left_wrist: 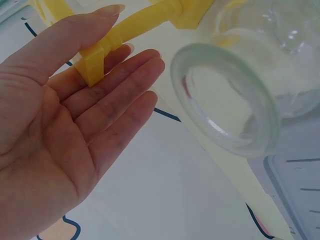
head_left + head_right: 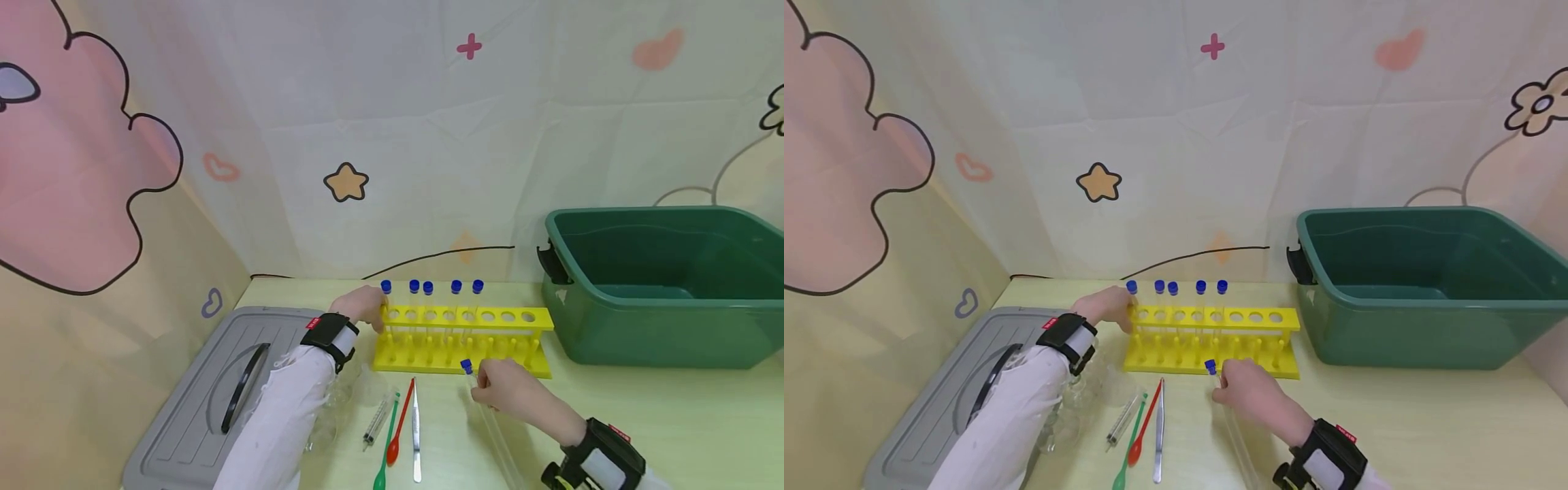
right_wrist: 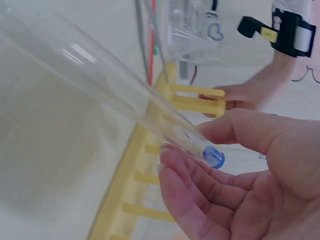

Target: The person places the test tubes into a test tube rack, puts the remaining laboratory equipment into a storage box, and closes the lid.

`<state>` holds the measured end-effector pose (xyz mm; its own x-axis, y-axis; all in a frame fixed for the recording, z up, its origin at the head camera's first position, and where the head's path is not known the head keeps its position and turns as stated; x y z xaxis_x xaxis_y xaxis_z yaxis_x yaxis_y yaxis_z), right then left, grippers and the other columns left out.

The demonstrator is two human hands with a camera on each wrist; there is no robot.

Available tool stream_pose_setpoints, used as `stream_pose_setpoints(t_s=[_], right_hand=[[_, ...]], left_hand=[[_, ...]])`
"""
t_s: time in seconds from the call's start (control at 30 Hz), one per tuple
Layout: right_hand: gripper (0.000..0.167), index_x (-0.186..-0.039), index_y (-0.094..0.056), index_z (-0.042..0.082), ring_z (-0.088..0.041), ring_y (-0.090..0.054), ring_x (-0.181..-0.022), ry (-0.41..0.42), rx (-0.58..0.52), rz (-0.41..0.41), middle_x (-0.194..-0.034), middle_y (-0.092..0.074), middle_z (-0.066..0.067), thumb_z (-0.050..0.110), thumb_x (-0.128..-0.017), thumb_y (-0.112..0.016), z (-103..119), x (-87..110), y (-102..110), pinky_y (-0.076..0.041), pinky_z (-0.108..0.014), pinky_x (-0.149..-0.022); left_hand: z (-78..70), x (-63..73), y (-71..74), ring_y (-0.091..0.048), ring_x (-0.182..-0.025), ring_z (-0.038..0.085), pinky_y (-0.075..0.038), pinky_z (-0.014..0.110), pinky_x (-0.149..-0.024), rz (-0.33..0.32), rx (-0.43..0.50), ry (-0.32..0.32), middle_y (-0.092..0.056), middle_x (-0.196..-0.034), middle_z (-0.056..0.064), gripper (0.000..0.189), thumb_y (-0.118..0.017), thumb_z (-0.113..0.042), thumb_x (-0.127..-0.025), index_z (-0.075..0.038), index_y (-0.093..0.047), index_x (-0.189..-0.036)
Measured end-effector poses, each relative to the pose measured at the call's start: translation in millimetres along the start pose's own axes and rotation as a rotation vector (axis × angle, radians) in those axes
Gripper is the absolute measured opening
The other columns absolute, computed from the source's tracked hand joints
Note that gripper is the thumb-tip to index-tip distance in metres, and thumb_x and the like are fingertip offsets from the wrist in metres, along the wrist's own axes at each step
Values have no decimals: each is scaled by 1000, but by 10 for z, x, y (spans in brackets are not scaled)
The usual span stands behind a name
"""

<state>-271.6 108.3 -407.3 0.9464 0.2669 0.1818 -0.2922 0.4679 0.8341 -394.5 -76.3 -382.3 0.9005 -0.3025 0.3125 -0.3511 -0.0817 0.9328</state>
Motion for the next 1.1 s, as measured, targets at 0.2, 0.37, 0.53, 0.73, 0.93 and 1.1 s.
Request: stream_pose_setpoints(t_s=[0.2, 0.37, 0.53, 0.73, 0.93, 1.1], right_hand=[[13, -76, -52, 5, -16, -45, -52, 57, -79, -127, -60, -48, -2, 8, -80, -65, 47, 10, 326, -39, -28, -50], [11, -80, -52, 3, -16, -43, -52, 131, -107, -235, -62, -48, -2, 6, -80, -63, 76, 29, 573, -38, -27, -48], [13, -86, -54, 1, -17, -45, -56, 119, -114, -267, -67, -50, -3, 10, -83, -63, 77, 30, 727, -40, -28, -50], [13, -89, -55, 0, -19, -47, -63, 165, -119, -361, -72, -53, -3, 10, -85, -62, 132, 60, 933, -41, -30, -55], [11, -92, -54, 0, -21, -51, -68, 260, -128, -540, -76, -56, -6, 8, -87, -59, 212, 88, 1168, -44, -31, -60], [12, -95, -54, -1, -22, -53, -71, 333, -130, -720, -79, -57, -9, 5, -86, -60, 242, 110, 1336, -47, -36, -64]], left_hand=[[17, -38, -21, -54, -73, 18, -45, 30, -65, 6, -5, 4, -56, -82, 3, 40, -77, -14, -72, -7, -61, -109], [27, -56, -25, -54, -73, 18, -44, 30, -65, 4, -8, 3, -56, -81, 3, 39, -77, -14, -72, -7, -62, -107], [22, -54, -19, -54, -73, 18, -45, 30, -65, 2, -5, 0, -56, -82, 3, 42, -77, -13, -72, -6, -61, -111], [14, -43, -19, -54, -74, 18, -45, 30, -66, 12, 1, 4, -57, -85, 4, 45, -76, -14, -73, -6, -59, -114], [30, -44, -18, -54, -73, 18, -45, 30, -65, 8, 5, 10, -56, -82, 3, 40, -76, -13, -72, -6, -61, -109], [23, -50, -28, -54, -73, 18, -45, 30, -65, 12, 11, 9, -56, -83, 3, 43, -76, -14, -73, -6, -60, -112]])
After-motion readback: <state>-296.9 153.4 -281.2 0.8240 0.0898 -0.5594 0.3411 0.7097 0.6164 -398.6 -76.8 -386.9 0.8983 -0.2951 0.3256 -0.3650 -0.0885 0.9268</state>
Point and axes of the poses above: each hand's wrist, its own x-axis away from the middle knuckle, its own y-axis out of the back of the hand, z = x × y, the point moved 8 cm from there along -x, towards the middle knuckle
